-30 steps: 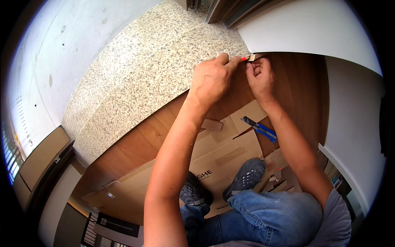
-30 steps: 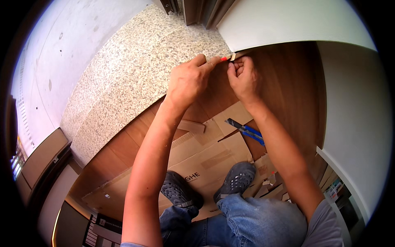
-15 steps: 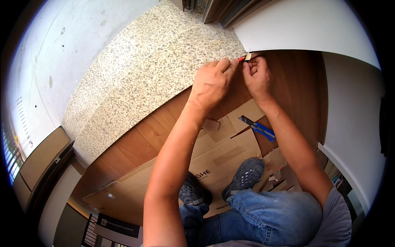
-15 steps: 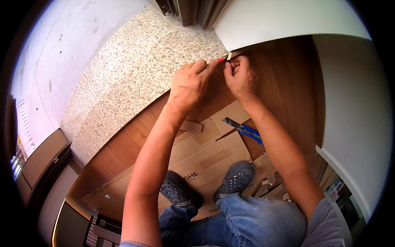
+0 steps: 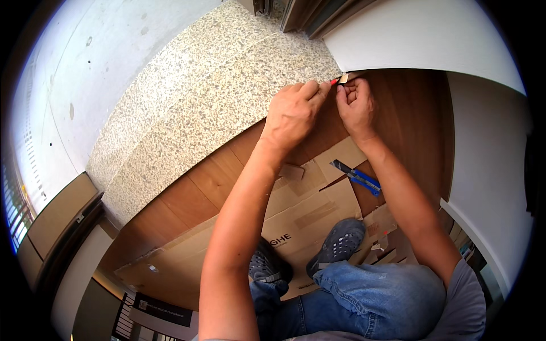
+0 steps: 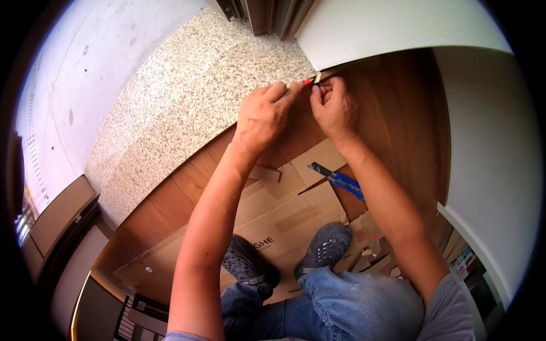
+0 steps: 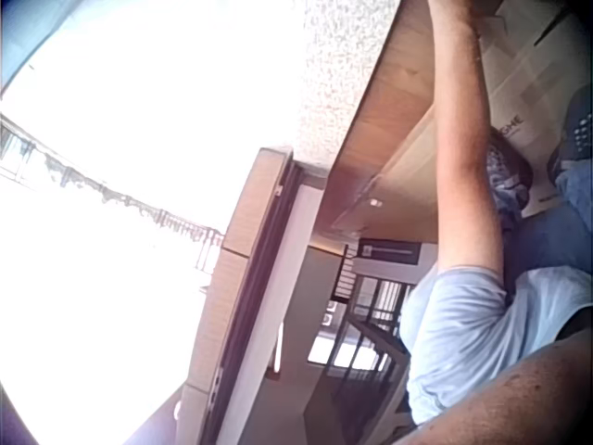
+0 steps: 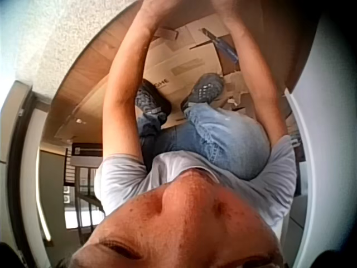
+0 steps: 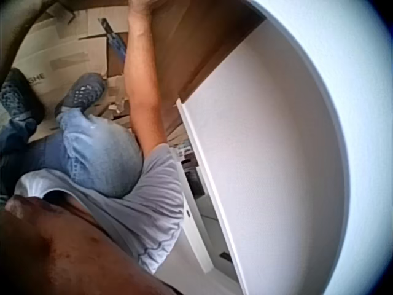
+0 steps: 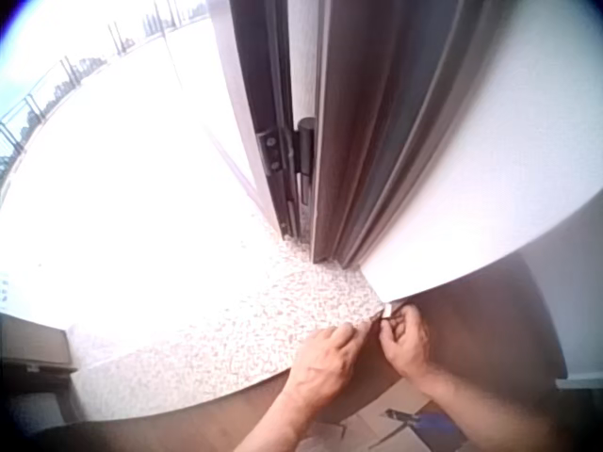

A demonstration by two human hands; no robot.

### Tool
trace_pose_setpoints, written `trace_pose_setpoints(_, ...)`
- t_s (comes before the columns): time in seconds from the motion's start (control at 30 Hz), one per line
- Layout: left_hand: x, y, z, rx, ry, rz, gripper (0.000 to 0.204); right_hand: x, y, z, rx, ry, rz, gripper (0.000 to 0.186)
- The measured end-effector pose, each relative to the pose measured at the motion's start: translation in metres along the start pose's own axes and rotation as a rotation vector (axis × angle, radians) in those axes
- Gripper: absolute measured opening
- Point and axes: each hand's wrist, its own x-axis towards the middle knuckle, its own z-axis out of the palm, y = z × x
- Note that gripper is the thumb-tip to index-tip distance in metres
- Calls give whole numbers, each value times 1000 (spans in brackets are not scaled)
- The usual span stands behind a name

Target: The person measures a wooden baseboard section against a wall corner, marks it with a pencil, cuts it to size using a miter saw, and applies adhesive with a glue bottle before pressing it into place at the floor corner.

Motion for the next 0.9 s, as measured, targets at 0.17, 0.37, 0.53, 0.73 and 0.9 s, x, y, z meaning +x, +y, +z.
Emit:
trace_pose_setpoints(0.17, -1, -2, 1, 11, -19, 9, 43, 1, -2, 1, 12, 25, -42, 22)
trace_pose_setpoints(0.37, -3, 2, 1, 24, -14, -14, 43, 1, -6, -1, -18, 3, -21, 21)
trace_pose_setpoints(0.53, -6, 4, -3, 15, -5, -31, 47, 0, -5, -1, 29, 10, -66, 21)
trace_pose_setpoints(0.73, -55, 26, -33, -77, -101, 68, 56, 17, -9, -39, 622, -197, 380, 29)
trace_pose_setpoints(0.9, -111, 63, -55, -192, -337, 240, 36, 44, -7, -57, 638, -261, 526, 43)
